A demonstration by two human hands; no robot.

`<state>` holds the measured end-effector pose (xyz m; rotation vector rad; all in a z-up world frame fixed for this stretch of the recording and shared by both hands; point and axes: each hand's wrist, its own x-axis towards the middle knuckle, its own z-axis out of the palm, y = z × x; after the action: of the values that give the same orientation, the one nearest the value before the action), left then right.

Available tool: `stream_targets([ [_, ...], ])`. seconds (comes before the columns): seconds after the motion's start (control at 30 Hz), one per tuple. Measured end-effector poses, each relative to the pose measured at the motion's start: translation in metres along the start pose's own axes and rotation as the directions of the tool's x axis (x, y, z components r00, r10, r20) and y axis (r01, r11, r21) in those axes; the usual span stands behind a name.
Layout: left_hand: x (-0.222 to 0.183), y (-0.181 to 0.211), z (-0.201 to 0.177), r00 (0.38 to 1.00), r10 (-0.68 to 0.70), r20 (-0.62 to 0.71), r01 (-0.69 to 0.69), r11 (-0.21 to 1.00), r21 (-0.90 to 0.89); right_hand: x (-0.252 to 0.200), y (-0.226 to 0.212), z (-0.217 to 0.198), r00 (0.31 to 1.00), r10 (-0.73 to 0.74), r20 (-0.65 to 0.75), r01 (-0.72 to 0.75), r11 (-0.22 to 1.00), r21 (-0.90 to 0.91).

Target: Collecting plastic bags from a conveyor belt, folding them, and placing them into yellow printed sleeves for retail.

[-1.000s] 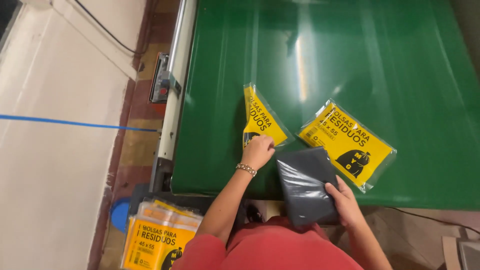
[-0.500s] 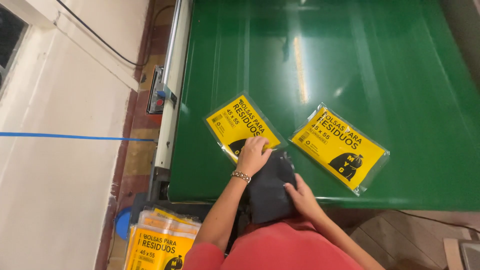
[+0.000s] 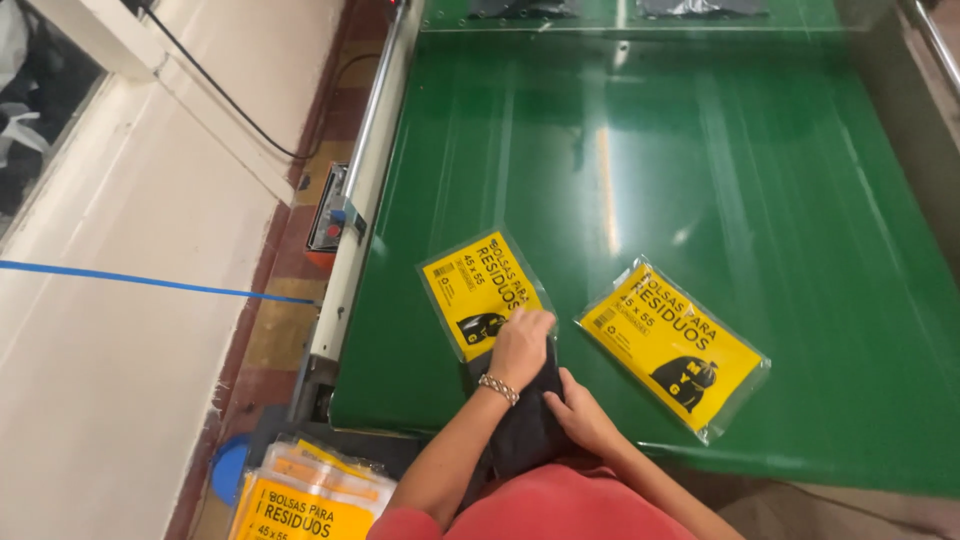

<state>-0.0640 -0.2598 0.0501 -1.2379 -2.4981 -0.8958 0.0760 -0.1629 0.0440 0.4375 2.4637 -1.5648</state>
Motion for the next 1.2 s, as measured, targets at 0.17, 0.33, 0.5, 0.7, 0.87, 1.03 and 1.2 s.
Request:
stream_targets([
  [0.17, 0.01, 0.004, -0.032, 0.996, 0.048, -0.079, -0.039, 0.993, 0.111, 0.012, 0.014, -0.002, 0.999, -0.036, 0.023, 0.038, 0.995, -0.093],
  [0.33, 0.025, -0.116, -0.125, 0.861, -0.13, -0.492, 0.255, 0.947, 0.196, 0.02, 0.01, -0.008, 1.0, -0.019, 0.024, 0.02, 0.998, -0.054],
  [0.5, 0.035, -0.275, -0.151, 0.646, -0.739, -0.189, 0.752, 0.576, 0.321, 0.038, 0.039, -0.01, 0.994, 0.106, -0.022, -0.105, 0.993, 0.046],
  [0.7, 0.042, -0.321, -0.145, 0.578, -0.809, -0.106, 0.799, 0.535, 0.276, 0.038, 0.017, -0.014, 0.993, 0.113, 0.031, -0.116, 0.976, 0.186],
  [0.87, 0.056, -0.323, -0.158, 0.564, -0.825, 0.016, 0.723, 0.503, 0.474, 0.045, 0.014, -0.013, 0.99, 0.141, 0.022, -0.142, 0.99, 0.026],
  [1.03, 0.051, -0.277, -0.166, 0.458, -0.884, 0.098, 0.775, 0.45, 0.443, 0.041, 0.006, -0.012, 0.998, 0.065, 0.027, -0.063, 0.994, -0.091],
  [1.2, 0.034, -0.108, -0.121, 0.963, -0.216, -0.164, 0.249, 0.944, 0.215, 0.044, 0.004, -0.013, 0.996, 0.034, 0.085, -0.018, 0.982, -0.19],
])
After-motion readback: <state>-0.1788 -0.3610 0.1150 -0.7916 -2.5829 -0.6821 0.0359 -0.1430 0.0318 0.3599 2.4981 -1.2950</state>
